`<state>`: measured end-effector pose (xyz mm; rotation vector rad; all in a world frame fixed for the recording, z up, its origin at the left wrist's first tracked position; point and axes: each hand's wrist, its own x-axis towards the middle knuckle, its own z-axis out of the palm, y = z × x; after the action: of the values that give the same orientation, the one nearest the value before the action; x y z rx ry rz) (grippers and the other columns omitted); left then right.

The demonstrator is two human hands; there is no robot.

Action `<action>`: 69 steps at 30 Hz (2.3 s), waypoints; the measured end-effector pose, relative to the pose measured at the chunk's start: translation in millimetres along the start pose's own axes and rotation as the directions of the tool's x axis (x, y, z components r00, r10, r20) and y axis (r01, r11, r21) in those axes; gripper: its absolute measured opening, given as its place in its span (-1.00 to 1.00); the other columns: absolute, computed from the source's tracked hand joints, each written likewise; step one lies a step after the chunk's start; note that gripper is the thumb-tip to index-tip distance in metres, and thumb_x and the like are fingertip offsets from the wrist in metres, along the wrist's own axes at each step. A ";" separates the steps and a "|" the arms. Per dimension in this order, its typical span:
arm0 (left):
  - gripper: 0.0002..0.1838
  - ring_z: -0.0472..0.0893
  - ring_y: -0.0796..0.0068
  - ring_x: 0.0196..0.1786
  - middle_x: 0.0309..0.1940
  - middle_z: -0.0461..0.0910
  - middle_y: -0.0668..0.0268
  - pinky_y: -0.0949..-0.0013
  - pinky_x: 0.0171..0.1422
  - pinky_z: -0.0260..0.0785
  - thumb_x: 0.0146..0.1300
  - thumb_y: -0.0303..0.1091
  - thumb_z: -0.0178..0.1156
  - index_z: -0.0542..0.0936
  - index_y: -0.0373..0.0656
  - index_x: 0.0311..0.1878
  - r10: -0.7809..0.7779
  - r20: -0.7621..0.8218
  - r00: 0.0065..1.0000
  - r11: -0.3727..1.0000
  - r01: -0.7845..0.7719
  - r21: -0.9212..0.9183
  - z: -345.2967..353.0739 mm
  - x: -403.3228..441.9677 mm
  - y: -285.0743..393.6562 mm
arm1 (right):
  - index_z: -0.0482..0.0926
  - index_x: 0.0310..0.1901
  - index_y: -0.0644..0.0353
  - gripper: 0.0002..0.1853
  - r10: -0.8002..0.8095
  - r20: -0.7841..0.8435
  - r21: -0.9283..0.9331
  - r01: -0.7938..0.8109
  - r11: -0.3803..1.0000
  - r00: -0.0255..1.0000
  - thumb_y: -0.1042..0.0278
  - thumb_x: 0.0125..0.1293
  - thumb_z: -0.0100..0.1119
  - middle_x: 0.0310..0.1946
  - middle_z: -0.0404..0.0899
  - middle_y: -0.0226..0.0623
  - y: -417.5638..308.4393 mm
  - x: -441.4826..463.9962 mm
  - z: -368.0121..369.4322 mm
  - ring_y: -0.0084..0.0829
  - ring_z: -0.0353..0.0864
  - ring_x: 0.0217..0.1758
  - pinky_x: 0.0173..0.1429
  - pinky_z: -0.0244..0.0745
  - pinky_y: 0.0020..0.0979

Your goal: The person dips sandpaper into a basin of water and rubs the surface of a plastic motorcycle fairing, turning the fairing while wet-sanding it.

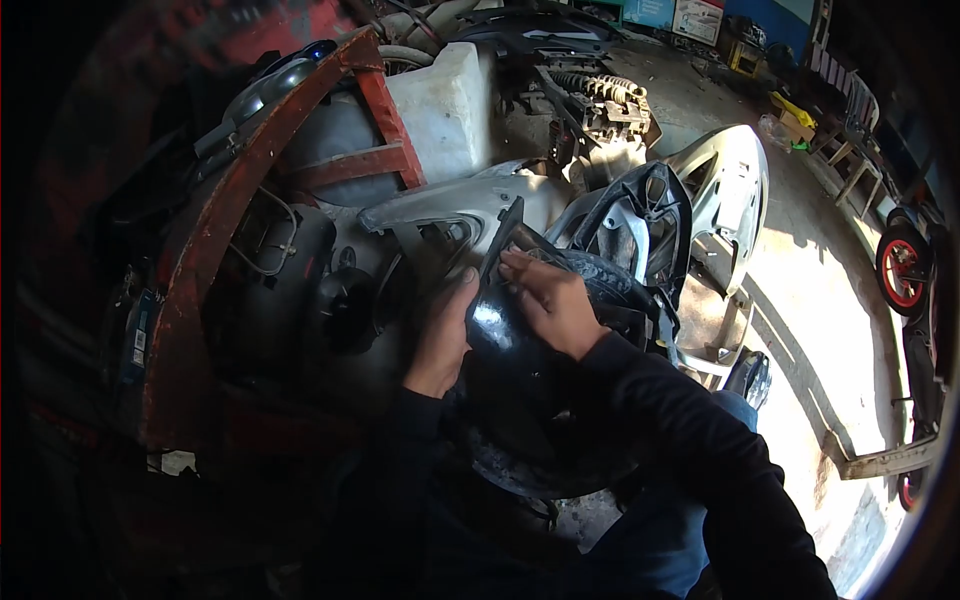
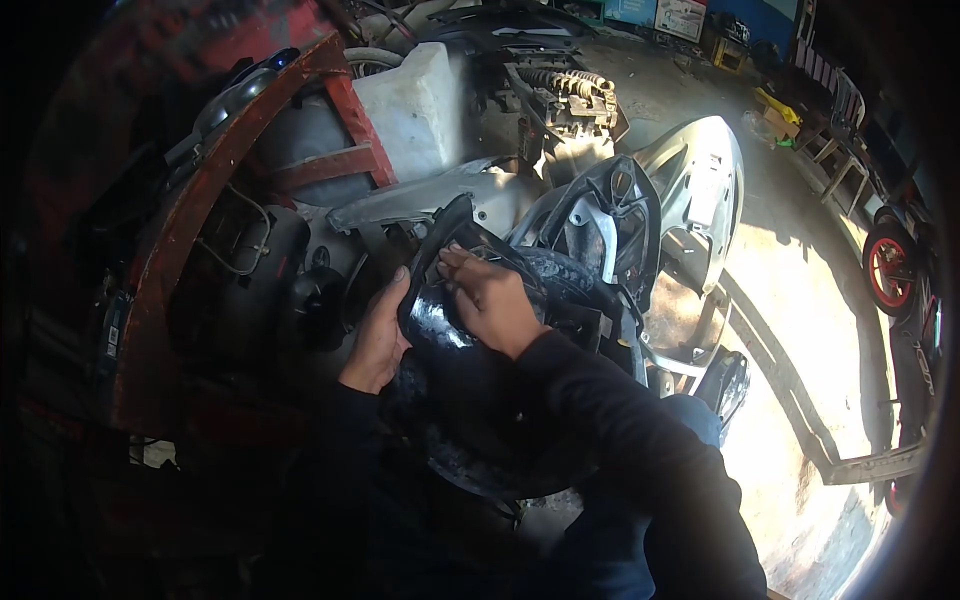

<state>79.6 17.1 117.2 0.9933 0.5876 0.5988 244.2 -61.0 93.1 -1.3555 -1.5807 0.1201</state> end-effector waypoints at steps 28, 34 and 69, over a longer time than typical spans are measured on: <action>-0.49 0.46 0.81 -0.48 -0.46 0.53 0.52 0.63 -0.54 0.11 0.44 0.16 0.09 0.64 -0.16 -0.21 0.217 -0.089 0.972 0.912 -0.169 0.375 -14.9 3.8 -2.0 | 0.60 0.00 0.47 -0.65 -0.289 0.142 -0.068 0.301 0.951 0.947 0.65 0.14 0.14 0.10 0.60 0.08 -18.6 -41.8 13.0 0.02 0.55 0.27 0.43 0.40 -0.15; -0.49 0.49 0.80 -0.39 -0.38 0.54 0.52 0.62 -0.49 0.11 0.44 0.16 0.10 0.66 -0.18 -0.16 0.237 -0.075 0.969 0.946 -0.212 0.246 -19.7 14.8 -14.2 | 0.61 0.08 0.38 -0.55 -0.261 0.206 -0.051 0.276 0.960 0.943 0.65 0.08 0.12 0.15 0.59 0.02 -28.7 -62.9 27.2 -0.09 0.49 0.37 0.51 0.30 -0.10; -0.62 0.44 0.74 -0.27 -0.37 0.53 0.48 0.50 -0.18 0.29 0.49 -0.03 0.11 0.62 -0.17 -0.26 0.103 -0.028 0.994 0.986 -0.098 0.136 -6.7 10.8 -2.5 | 0.60 0.04 0.35 -0.56 -0.260 0.125 -0.281 0.285 0.916 0.958 0.61 0.04 0.29 0.10 0.56 -0.12 -41.2 -26.7 15.5 -0.10 0.48 0.36 0.31 0.49 -0.19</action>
<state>82.9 27.5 110.2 1.1465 0.6177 0.6737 201.2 -89.2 95.4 -1.3514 -1.9016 -0.2436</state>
